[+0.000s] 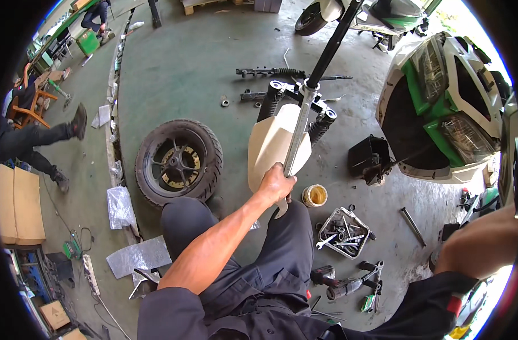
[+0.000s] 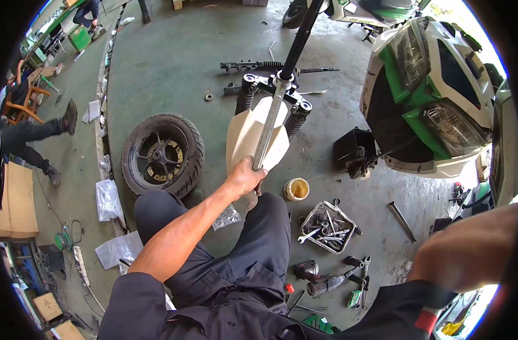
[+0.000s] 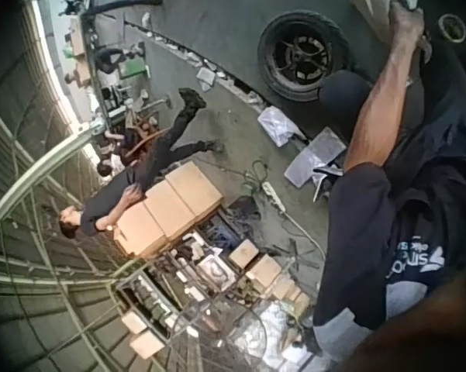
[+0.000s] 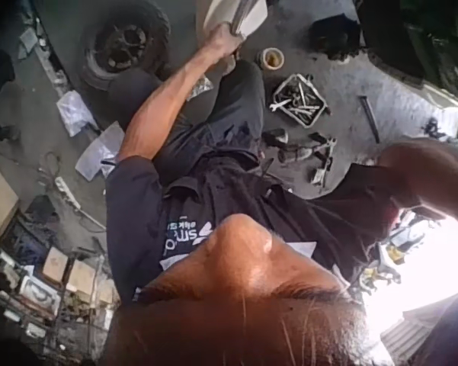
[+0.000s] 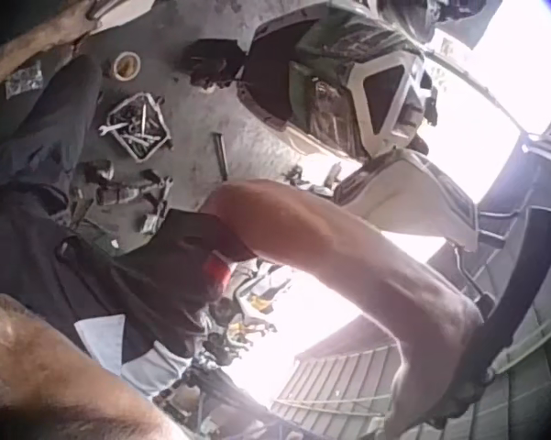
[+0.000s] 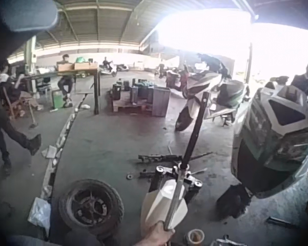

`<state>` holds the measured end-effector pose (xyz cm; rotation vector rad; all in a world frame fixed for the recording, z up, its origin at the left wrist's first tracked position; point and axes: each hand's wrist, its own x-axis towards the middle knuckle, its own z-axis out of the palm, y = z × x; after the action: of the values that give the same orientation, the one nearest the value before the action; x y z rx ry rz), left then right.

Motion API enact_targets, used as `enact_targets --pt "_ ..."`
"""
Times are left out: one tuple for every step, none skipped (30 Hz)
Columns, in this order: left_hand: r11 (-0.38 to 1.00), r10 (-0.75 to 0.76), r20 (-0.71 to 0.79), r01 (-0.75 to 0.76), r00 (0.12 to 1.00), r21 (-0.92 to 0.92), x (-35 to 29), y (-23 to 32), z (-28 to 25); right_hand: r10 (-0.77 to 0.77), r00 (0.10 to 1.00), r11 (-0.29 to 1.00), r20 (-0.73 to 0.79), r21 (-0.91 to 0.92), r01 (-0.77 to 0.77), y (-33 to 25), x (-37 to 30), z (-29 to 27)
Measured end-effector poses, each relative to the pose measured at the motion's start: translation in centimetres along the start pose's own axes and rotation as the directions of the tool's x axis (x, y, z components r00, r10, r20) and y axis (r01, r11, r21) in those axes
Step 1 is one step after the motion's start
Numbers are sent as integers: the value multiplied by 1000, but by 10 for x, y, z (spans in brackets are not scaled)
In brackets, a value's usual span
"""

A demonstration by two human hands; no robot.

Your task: The person assembles components of a scooter front fork assembly by hand and using tools, including applying grease to internal parts, inserting them into the fork tubes, and using a large wrench and hammer to drive parts into place on the scooter frame.

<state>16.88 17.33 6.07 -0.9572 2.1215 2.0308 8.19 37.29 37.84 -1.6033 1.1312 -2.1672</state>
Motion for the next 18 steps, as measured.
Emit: enact_targets --pt "1000 -22 -33 22 999 14 -2 -8 -7 141 982 972 -122 -170 -161 40 -21 -10" --pt "1000 -16 -24 16 1000 25 -2 -8 -5 306 912 860 -274 -333 -388 74 -43 -13" --pt "999 -9 25 10 1000 -44 4 -11 6 462 788 689 -408 -394 -608 113 -67 -21" --pt "999 2 14 -2 1000 -40 17 -25 7 600 644 546 -475 -347 -763 163 -95 -30" --pt "990 83 -22 -80 996 114 33 -43 10 705 505 425 -498 -272 -863 204 -120 -38" --pt "955 154 -11 -146 988 259 33 -53 24 752 381 339 -538 -180 -923 217 -137 -44" --pt "970 150 -17 -144 988 197 43 -21 6 742 396 356 -541 -182 -917 213 -139 -34" --pt "965 169 -14 -163 985 207 43 -19 3 709 381 429 -594 -66 -901 201 -149 -20" --pt "974 156 -42 -147 987 171 53 -12 -3 689 406 523 -600 24 -852 206 -135 -26" --pt "988 71 24 -74 997 138 24 -21 6 642 446 547 -623 -35 -837 193 -137 -27" --pt "993 99 72 -93 992 -75 17 -14 5 626 454 569 -634 -26 -822 175 -143 -25" --pt "986 165 -16 -164 986 30 18 -23 -2 592 521 632 -615 -47 -774 161 -119 -18" --pt "988 153 -18 -153 988 26 22 -19 -3 526 578 662 -624 -127 -739 147 -108 -18" --pt "993 114 -16 -113 993 24 15 -24 0 476 612 672 -632 -188 -716 130 -108 -14" --pt "994 104 -4 -104 995 26 6 -21 4 365 679 710 -637 -281 -645 106 -103 -14" --pt "998 52 1 -52 999 33 1 -14 4 249 742 740 -622 -373 -560 85 -94 -19" --pt "999 2 4 -2 1000 38 -1 -10 2 150 699 790 -699 -341 -510 60 -89 -35" --pt "999 -4 8 4 1000 40 -1 -9 2 32 710 791 -704 -416 -449 34 -78 -39"
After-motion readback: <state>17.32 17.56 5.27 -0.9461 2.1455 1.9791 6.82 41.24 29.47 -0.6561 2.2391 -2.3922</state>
